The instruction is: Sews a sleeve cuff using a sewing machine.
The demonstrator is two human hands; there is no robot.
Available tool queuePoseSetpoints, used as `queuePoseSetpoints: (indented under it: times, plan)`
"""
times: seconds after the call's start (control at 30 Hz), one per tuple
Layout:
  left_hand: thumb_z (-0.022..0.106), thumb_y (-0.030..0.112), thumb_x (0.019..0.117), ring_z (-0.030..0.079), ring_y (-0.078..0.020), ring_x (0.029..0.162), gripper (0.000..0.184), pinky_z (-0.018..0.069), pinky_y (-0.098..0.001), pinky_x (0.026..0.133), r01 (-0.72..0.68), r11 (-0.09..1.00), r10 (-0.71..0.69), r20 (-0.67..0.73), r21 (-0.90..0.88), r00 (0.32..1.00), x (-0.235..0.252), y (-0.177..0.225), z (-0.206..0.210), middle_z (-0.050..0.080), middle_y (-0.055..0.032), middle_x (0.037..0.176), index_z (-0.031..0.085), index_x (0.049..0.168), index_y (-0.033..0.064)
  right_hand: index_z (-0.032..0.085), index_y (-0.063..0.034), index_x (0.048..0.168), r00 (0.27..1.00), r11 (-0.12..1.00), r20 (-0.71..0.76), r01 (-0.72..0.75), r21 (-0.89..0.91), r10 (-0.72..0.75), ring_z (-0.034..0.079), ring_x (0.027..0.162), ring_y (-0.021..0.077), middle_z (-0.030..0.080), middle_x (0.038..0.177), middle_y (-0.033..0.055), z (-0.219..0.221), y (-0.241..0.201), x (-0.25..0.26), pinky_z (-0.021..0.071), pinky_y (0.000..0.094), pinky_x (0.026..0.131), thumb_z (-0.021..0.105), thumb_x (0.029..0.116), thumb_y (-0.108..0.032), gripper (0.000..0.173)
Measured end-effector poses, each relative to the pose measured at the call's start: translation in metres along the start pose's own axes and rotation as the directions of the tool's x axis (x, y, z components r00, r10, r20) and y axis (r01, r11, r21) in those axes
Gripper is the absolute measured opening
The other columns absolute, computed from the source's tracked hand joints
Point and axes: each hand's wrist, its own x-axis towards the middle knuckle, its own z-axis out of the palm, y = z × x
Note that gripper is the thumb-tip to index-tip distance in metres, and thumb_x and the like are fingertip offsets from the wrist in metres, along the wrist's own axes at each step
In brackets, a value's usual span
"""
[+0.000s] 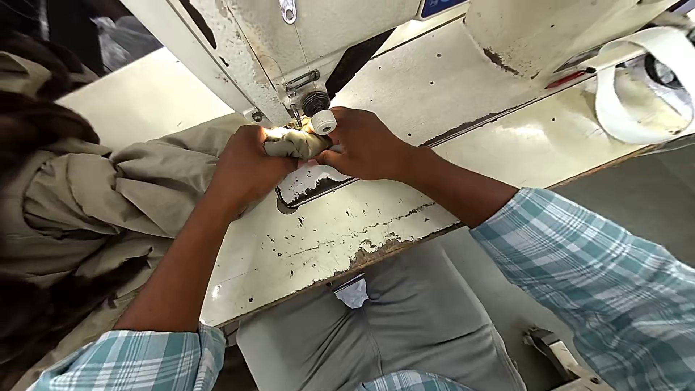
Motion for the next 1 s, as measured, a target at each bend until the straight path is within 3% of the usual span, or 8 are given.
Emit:
queuePoseSetpoints:
  times: [0.17,0.33,0.47,0.57,0.7,0.77,0.9,1.0]
  plan:
    - [0.082,0.016,0.0824,0.066,-0.0248,0.079,0.019,0.0516,-0.0523,0.069,-0.166,0.982,0.17,-0.035,0.089,0.985,-0.01,-0.003,0.003,0.067,-0.0093,0.083,0.069,0.094,0.0078,0.072,-0.0049,0.103,0.999,0.995,0.039,0.009,0.101,-0.014,0.065,0.088,0.0222,0.069,0.095,0.0093,-0.005,0.002,0.001,0.0515,0.042,0.077,0.074,0.09,-0.021,0.021]
    - [0.083,0.019,0.0724,0.064,-0.0318,0.113,0.053,0.0499,-0.0585,0.089,-0.479,0.767,0.549,-0.05,0.427,0.834,-0.042,-0.019,0.029,0.071,-0.0065,0.123,0.074,0.124,0.0167,0.074,-0.0147,0.107,0.99,0.98,0.109,0.107,-0.168,-0.089,0.063,0.086,0.0252,0.065,0.096,0.0055,-0.017,-0.011,-0.021,0.053,0.043,0.07,0.061,0.0965,-0.021,0.018]
    - [0.082,0.021,0.069,0.063,-0.0295,0.11,0.049,0.0441,-0.0559,0.089,-0.532,0.625,0.644,0.008,0.571,0.765,-0.051,-0.021,0.035,0.066,-0.0032,0.135,0.076,0.117,0.0121,0.073,-0.0169,0.12,0.994,0.949,0.058,0.109,-0.296,-0.096,0.061,0.085,0.0205,0.067,0.108,0.0023,-0.006,-0.016,-0.042,0.0482,0.0349,0.067,0.05,0.0985,-0.021,0.032]
    - [0.077,0.022,0.0677,0.063,-0.027,0.106,0.045,0.0417,-0.0531,0.089,-0.535,0.612,0.66,-0.003,0.583,0.752,-0.051,-0.023,0.035,0.07,-0.0022,0.123,0.075,0.111,0.0123,0.074,-0.0185,0.118,0.994,0.946,0.026,0.109,-0.306,-0.106,0.059,0.085,0.0175,0.066,0.107,-0.0003,-0.003,-0.015,-0.043,0.0481,0.0316,0.068,0.051,0.0964,-0.02,0.032]
    - [0.065,0.029,0.0699,0.062,-0.0272,0.101,0.056,0.0417,-0.0507,0.084,-0.512,0.661,0.654,-0.088,0.548,0.751,-0.05,-0.028,0.04,0.07,-0.0036,0.108,0.072,0.123,0.0123,0.076,-0.0181,0.116,0.995,0.951,0.011,0.102,-0.292,-0.103,0.057,0.082,0.0156,0.066,0.1,-0.0019,-0.004,-0.016,-0.043,0.0466,0.0296,0.066,0.053,0.0953,-0.02,0.03]
    - [0.063,0.031,0.0713,0.06,-0.0273,0.099,0.063,0.0411,-0.0499,0.081,-0.49,0.682,0.632,-0.101,0.544,0.768,-0.05,-0.028,0.041,0.069,-0.0037,0.107,0.069,0.132,0.0127,0.076,-0.0161,0.114,0.994,0.953,0.01,0.108,-0.283,-0.109,0.056,0.083,0.0167,0.066,0.101,-0.0011,-0.004,-0.017,-0.042,0.0466,0.0304,0.067,0.055,0.0943,-0.018,0.029]
    - [0.067,0.031,0.0698,0.062,-0.0283,0.102,0.062,0.0424,-0.0508,0.081,-0.48,0.696,0.606,-0.079,0.534,0.791,-0.048,-0.025,0.04,0.069,-0.0068,0.112,0.072,0.129,0.0135,0.074,-0.0146,0.115,0.997,0.95,0.038,0.076,-0.302,-0.067,0.061,0.092,0.0197,0.069,0.127,-0.0012,-0.001,-0.023,-0.041,0.0479,0.0343,0.074,0.051,0.0982,-0.02,0.028]
    - [0.069,0.031,0.0683,0.062,-0.0275,0.101,0.061,0.0424,-0.0503,0.081,-0.483,0.703,0.606,-0.084,0.523,0.791,-0.047,-0.024,0.039,0.068,-0.0067,0.112,0.073,0.127,0.0134,0.073,-0.0128,0.115,0.999,0.944,0.031,0.047,-0.327,-0.039,0.058,0.086,0.0206,0.069,0.112,0.0004,0.001,-0.028,-0.039,0.046,0.0346,0.07,0.053,0.0959,-0.021,0.029]
